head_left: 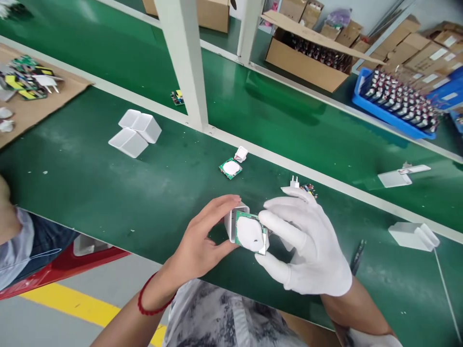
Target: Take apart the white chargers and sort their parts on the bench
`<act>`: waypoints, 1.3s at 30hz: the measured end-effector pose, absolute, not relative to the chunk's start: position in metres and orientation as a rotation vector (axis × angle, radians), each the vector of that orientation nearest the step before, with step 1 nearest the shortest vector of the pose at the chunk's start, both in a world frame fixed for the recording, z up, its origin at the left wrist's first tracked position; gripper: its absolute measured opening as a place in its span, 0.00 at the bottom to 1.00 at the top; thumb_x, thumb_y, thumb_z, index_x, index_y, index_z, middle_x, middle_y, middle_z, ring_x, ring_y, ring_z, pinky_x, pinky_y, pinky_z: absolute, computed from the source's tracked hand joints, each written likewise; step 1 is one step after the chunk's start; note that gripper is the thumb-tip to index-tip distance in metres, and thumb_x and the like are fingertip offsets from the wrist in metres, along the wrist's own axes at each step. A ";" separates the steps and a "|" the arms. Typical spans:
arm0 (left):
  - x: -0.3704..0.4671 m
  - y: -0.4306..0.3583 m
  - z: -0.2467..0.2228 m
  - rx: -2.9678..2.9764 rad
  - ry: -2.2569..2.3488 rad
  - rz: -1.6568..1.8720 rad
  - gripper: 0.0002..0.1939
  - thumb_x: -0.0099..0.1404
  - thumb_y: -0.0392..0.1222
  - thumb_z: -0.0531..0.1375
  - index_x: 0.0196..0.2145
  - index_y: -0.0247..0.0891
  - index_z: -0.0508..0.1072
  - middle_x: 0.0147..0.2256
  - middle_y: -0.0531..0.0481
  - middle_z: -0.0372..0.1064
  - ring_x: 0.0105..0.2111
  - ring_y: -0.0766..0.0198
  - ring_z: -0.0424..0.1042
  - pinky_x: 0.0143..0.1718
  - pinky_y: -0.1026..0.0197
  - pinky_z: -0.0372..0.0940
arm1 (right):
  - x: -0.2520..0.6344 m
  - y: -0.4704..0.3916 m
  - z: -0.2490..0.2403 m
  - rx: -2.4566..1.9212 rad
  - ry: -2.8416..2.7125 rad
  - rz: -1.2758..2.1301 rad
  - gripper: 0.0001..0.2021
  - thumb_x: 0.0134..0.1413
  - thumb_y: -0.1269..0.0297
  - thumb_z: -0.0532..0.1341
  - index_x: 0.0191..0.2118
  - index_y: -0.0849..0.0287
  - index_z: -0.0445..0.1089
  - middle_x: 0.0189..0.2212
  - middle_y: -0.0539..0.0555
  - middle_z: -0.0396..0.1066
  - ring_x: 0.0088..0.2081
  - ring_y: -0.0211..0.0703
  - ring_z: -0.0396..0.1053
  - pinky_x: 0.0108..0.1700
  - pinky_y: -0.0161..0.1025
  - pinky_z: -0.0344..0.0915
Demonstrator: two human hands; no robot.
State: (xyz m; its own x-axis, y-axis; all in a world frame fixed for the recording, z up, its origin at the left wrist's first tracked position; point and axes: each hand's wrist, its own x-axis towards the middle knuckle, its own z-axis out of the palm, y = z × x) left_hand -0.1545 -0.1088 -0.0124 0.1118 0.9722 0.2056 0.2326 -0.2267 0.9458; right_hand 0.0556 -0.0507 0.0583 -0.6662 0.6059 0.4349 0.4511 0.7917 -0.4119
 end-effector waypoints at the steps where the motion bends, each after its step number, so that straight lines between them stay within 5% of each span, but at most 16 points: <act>1: -0.153 -0.108 -0.013 1.577 1.227 1.160 0.30 0.63 0.37 0.65 0.61 0.48 0.63 0.60 0.41 0.63 0.58 0.49 0.66 0.49 0.53 0.73 | 0.056 -0.050 0.059 -0.794 -2.436 0.346 0.24 0.45 0.63 0.66 0.51 0.48 0.67 0.34 0.50 0.74 0.41 0.49 0.74 0.58 0.55 0.61; 7: -0.146 -0.103 -0.015 1.578 1.213 1.182 0.33 0.60 0.35 0.67 0.60 0.50 0.64 0.59 0.43 0.65 0.59 0.49 0.66 0.51 0.53 0.72 | 0.058 -0.049 0.063 -0.819 -2.474 0.241 0.11 0.47 0.65 0.64 0.39 0.57 0.69 0.31 0.51 0.72 0.38 0.46 0.72 0.56 0.52 0.59; 20: -0.145 -0.100 -0.014 1.679 1.255 1.104 0.31 0.61 0.38 0.67 0.60 0.47 0.64 0.58 0.42 0.66 0.58 0.51 0.67 0.54 0.51 0.70 | 0.054 -0.050 0.061 -0.876 -2.551 0.175 0.08 0.50 0.67 0.62 0.39 0.59 0.70 0.31 0.51 0.72 0.36 0.43 0.70 0.57 0.51 0.56; 30: -0.143 -0.104 -0.013 1.835 1.353 1.068 0.29 0.62 0.34 0.65 0.60 0.44 0.65 0.57 0.43 0.68 0.57 0.54 0.69 0.55 0.55 0.69 | 0.048 -0.063 0.060 -0.970 -2.634 0.049 0.11 0.55 0.66 0.62 0.44 0.63 0.71 0.32 0.53 0.73 0.43 0.49 0.70 0.60 0.56 0.54; 35: -0.135 -0.106 -0.020 1.636 1.259 1.099 0.29 0.59 0.34 0.67 0.57 0.45 0.67 0.57 0.43 0.67 0.56 0.52 0.69 0.53 0.54 0.70 | 0.046 -0.065 0.057 -0.873 -2.610 0.109 0.24 0.54 0.56 0.66 0.55 0.58 0.66 0.50 0.62 0.68 0.59 0.63 0.63 0.64 0.67 0.50; 39: -0.127 -0.105 -0.030 1.133 1.078 1.318 0.30 0.56 0.36 0.70 0.54 0.47 0.65 0.50 0.45 0.68 0.48 0.57 0.73 0.43 0.59 0.74 | 0.052 -0.063 0.054 -1.049 -2.178 0.264 0.29 0.54 0.55 0.65 0.60 0.54 0.61 0.50 0.63 0.66 0.52 0.58 0.69 0.54 0.57 0.69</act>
State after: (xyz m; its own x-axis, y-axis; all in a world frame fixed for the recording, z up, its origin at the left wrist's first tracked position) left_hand -0.1269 -0.1045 -0.0299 -0.0100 0.9987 0.0510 -0.1479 -0.0519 0.9876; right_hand 0.0520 -0.0630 0.0538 -0.4310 0.7503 0.5013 0.6086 0.6519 -0.4524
